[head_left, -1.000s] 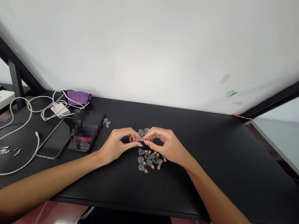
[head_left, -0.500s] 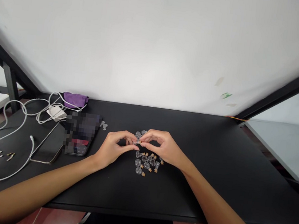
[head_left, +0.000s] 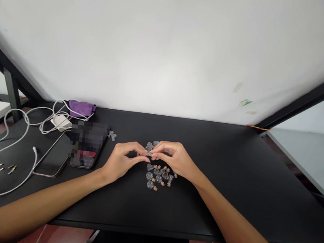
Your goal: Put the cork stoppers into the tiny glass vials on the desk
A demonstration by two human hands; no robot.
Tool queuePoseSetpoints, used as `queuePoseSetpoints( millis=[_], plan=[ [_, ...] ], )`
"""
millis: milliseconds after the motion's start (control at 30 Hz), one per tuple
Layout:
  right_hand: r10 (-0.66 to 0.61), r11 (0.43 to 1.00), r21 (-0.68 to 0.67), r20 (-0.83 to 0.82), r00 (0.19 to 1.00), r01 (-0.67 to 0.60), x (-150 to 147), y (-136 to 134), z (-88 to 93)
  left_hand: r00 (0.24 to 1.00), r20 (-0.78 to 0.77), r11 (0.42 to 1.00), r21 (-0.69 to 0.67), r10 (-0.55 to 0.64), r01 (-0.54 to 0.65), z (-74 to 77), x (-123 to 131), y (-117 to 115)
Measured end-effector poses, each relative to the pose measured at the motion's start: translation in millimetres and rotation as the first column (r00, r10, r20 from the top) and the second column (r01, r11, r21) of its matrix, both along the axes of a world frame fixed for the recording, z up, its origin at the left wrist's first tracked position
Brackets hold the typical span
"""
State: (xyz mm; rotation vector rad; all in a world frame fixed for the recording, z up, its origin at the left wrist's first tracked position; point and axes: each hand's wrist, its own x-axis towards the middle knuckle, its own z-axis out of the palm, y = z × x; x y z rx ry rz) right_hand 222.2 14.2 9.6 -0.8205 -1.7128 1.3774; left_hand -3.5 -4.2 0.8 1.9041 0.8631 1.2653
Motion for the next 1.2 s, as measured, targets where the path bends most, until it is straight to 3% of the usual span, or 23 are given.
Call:
queuePoseSetpoints(
  millis=[500,900,1100,1200],
  plan=[
    [-0.022,0.994,-0.108,0.027,0.999,0.025,-4,-4,9.7,0.999,-0.032,0.995,0.101,0.005,-0.002,-1.3,-1,0],
    [0.126,0.992,-0.051,0.162,0.979,-0.119,9,-1,20.1,0.990,-0.138,0.994,0.097,-0.029,0.042,0.1,1,-1],
    [0.072,0.988,0.099,0.399,0.914,-0.121,35,7,33.1,0.975,-0.219,0.984,0.157,-0.044,0.080,0.3,2,-1],
    [0.063,0.987,0.095,0.518,0.853,-0.130,50,13,33.8,0.959,-0.281,0.984,0.163,-0.021,0.069,-1.6,1,1]
  ],
)
